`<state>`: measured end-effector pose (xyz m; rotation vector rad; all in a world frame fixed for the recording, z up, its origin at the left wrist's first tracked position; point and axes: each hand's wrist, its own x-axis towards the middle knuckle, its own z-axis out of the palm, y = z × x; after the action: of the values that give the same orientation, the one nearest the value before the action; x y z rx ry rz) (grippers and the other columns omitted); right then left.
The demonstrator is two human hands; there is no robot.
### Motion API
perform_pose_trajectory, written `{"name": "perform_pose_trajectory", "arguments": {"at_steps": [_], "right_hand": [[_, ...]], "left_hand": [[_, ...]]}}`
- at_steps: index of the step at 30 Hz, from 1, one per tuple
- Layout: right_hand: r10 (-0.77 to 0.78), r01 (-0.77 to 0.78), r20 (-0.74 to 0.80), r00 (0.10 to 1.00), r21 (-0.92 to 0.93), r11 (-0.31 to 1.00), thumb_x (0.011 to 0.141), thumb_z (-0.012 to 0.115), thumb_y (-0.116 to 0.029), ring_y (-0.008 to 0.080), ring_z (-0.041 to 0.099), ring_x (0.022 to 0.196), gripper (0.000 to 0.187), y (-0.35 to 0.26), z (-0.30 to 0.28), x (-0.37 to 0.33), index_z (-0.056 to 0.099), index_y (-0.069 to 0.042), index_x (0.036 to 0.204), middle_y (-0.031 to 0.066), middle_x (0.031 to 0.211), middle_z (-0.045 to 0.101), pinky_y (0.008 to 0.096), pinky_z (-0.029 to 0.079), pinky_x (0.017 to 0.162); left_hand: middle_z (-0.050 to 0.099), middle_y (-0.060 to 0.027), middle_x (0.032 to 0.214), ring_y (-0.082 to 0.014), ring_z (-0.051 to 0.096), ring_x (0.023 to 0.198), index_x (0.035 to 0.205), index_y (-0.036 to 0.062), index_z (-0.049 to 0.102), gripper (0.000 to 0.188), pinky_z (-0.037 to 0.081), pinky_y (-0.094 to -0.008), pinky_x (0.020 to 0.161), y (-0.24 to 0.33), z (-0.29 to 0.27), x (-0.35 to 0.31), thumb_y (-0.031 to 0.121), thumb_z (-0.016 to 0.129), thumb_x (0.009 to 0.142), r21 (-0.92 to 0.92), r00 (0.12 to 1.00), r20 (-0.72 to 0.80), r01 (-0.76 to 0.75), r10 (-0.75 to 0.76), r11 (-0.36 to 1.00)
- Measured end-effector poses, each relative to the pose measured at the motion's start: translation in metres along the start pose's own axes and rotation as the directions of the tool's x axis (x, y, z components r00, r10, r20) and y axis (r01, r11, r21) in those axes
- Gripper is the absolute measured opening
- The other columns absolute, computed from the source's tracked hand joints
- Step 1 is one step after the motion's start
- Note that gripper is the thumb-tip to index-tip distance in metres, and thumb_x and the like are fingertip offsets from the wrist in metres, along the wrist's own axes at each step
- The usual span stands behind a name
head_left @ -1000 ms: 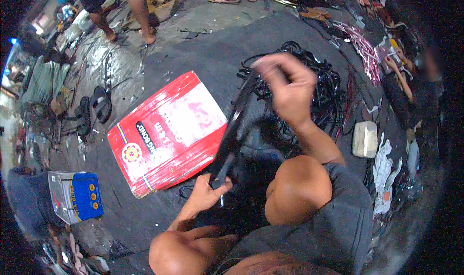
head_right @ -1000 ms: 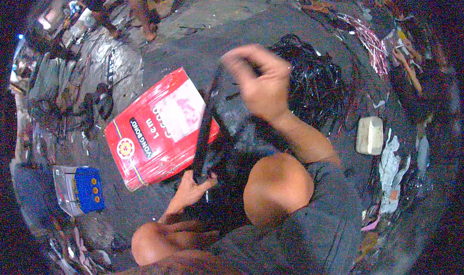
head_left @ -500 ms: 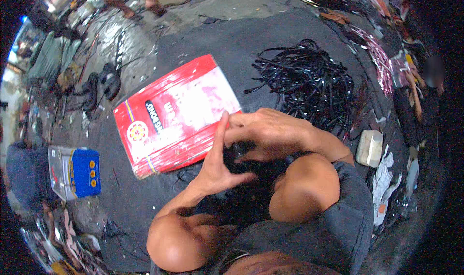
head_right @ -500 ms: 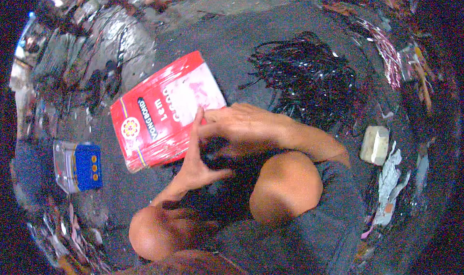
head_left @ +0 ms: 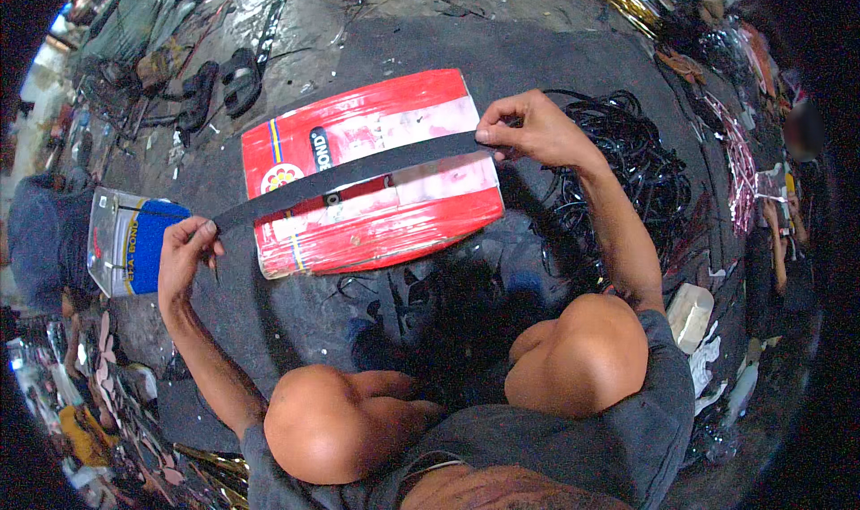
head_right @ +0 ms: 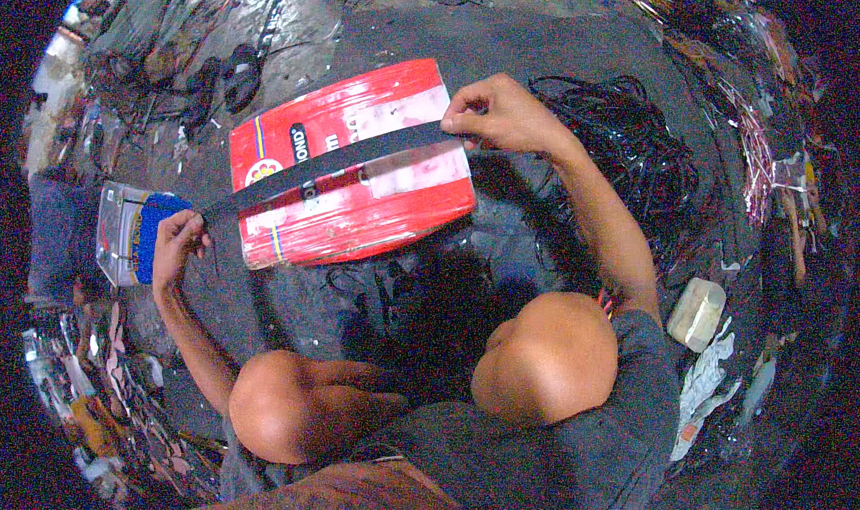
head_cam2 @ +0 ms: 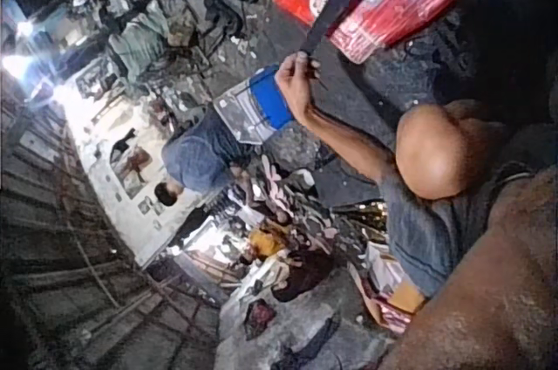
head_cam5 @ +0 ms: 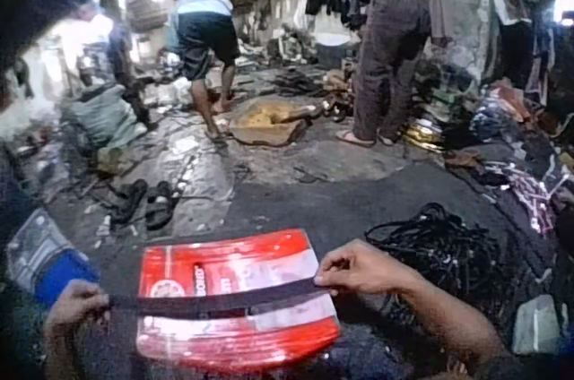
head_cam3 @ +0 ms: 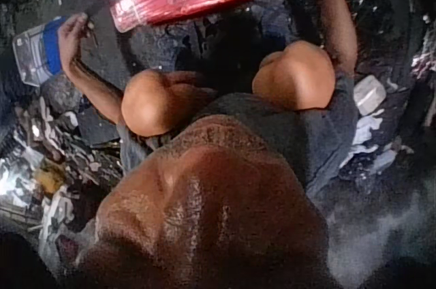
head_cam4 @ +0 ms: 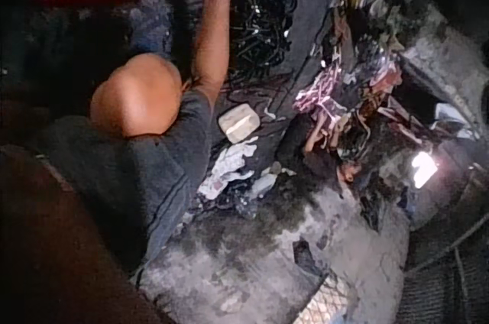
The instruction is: The person sits on the floor and repeatedly cuts short lengths from a long black cable using a red box as a cutting guide. Each cut piece is placed into a growing pile beside the box.
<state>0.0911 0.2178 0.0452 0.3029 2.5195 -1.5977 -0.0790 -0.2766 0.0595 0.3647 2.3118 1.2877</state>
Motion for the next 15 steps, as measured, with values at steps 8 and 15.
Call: {"name": "perform_pose_trajectory", "arguments": {"at_steps": [8, 15], "right_hand": [[-0.183, 0.127, -0.123, 0.975, -0.366, 0.922, 0.082, 0.073, -0.025, 0.0288, 0.072, 0.078, 0.024, -0.003, 0.034, 0.016, 0.072, -0.007, 0.098, 0.0140, 0.088, 0.074, 0.0396, 0.055, 0.073], [-0.387, 0.227, -0.248, 0.888, -0.495, 0.839, 0.080, 0.074, -0.023, 0.0332, 0.069, 0.086, 0.032, 0.003, 0.053, 0.015, 0.066, -0.012, 0.109, 0.0133, 0.094, 0.070, 0.0435, 0.054, 0.076]], "left_hand": [[0.061, -0.0201, 0.124, -0.0345, 0.058, 0.117, 0.126, 0.0064, 0.062, 0.047, 0.049, -0.0445, 0.096, 0.039, 0.071, 0.048, 0.018, 0.074, 0.081, 0.863, 0.694, -0.438, 0.148, 0.571, 0.482], [0.068, -0.0115, 0.099, -0.0176, 0.063, 0.076, 0.125, 0.0064, 0.060, 0.052, 0.054, -0.0314, 0.070, 0.095, 0.268, 0.082, 0.015, 0.080, 0.078, 0.095, 0.793, 0.028, -0.608, 0.609, 0.788]]}}
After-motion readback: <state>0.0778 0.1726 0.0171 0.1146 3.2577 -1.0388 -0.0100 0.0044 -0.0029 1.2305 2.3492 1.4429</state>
